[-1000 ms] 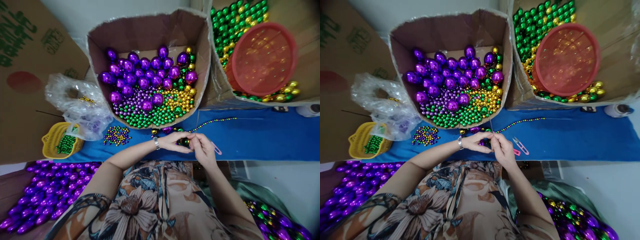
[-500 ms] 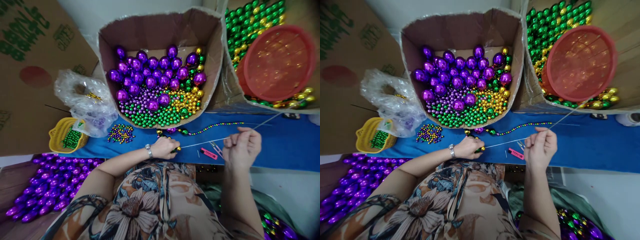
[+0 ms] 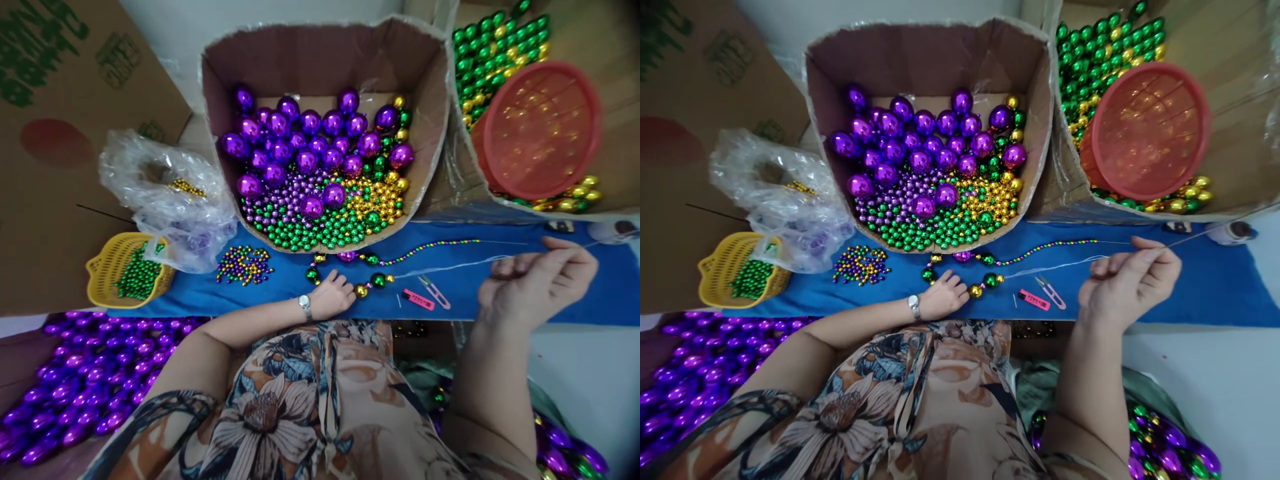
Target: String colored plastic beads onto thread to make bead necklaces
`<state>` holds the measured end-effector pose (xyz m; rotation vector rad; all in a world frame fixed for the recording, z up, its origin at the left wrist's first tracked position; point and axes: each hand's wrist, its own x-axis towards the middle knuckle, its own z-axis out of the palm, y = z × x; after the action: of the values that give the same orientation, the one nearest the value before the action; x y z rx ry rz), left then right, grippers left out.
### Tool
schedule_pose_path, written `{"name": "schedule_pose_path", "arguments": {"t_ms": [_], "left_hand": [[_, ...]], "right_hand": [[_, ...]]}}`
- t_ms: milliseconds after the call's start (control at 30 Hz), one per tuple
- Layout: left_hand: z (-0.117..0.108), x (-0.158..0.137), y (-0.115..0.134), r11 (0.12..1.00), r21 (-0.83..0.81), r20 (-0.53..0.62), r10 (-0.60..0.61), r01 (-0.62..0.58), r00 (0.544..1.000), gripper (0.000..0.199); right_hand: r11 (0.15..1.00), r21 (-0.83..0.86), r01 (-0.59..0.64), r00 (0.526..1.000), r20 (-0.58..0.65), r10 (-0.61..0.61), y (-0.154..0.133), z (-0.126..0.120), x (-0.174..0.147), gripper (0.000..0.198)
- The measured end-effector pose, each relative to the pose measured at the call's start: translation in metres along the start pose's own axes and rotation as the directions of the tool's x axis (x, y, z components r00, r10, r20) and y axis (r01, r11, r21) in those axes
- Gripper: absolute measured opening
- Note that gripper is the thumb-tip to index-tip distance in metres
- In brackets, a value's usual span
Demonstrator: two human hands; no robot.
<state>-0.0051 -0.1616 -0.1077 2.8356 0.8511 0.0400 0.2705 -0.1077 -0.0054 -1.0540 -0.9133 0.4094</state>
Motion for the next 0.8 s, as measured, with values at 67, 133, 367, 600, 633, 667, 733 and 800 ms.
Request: {"name": "schedule_pose_path", "arguments": {"t_ms": [67,133,367,600,633,667,733,800], "left_hand": [[-0.003,-0.022,-0.012,1.0,0.023,-0.046,0.002,-0.001,0.999,0.016],[-0.006,-0.044,-0.025,0.998,0.056,-0.077,0.004,0.0,0.997,0.014],[-0.016,-0.084,-0.062,0.99,0.132,-0.064,0.052,-0.043,0.997,0.016],[-0.039,-0.076,-0.056,0.992,0.108,0.014,-0.062,0.06,0.998,0.032],[-0.041,-0.072,-0.051,0.993,0.089,-0.004,-0.074,0.074,0.997,0.033],[-0.043,-0.068,-0.046,0.995,0.07,-0.038,-0.075,0.078,0.996,0.032],[-0.048,-0.061,-0.043,0.997,0.037,-0.151,-0.064,0.07,0.986,0.029],[-0.055,-0.057,-0.051,0.995,0.002,-0.302,-0.098,0.104,0.948,0.028]], "right_hand": [[0.999,-0.04,-0.032,0.999,-0.04,0.03,0.003,-0.01,0.003,0.016],[0.993,-0.092,-0.074,0.993,-0.097,0.065,0.006,-0.02,0.007,0.012],[0.979,-0.182,-0.094,0.947,-0.321,0.032,-0.007,-0.044,0.02,0.018],[0.988,-0.153,0.009,0.999,-0.038,-0.015,-0.048,0.012,-0.029,0.02],[0.987,-0.16,0.012,1.0,-0.001,-0.013,-0.051,0.021,-0.037,0.022],[0.985,-0.17,0.013,0.999,0.031,-0.007,-0.052,0.028,-0.044,0.024],[0.982,-0.191,0.001,0.997,0.079,0.015,-0.052,0.039,-0.055,0.027],[0.975,-0.223,-0.017,0.991,0.122,0.046,-0.05,0.045,-0.065,0.028]]}}
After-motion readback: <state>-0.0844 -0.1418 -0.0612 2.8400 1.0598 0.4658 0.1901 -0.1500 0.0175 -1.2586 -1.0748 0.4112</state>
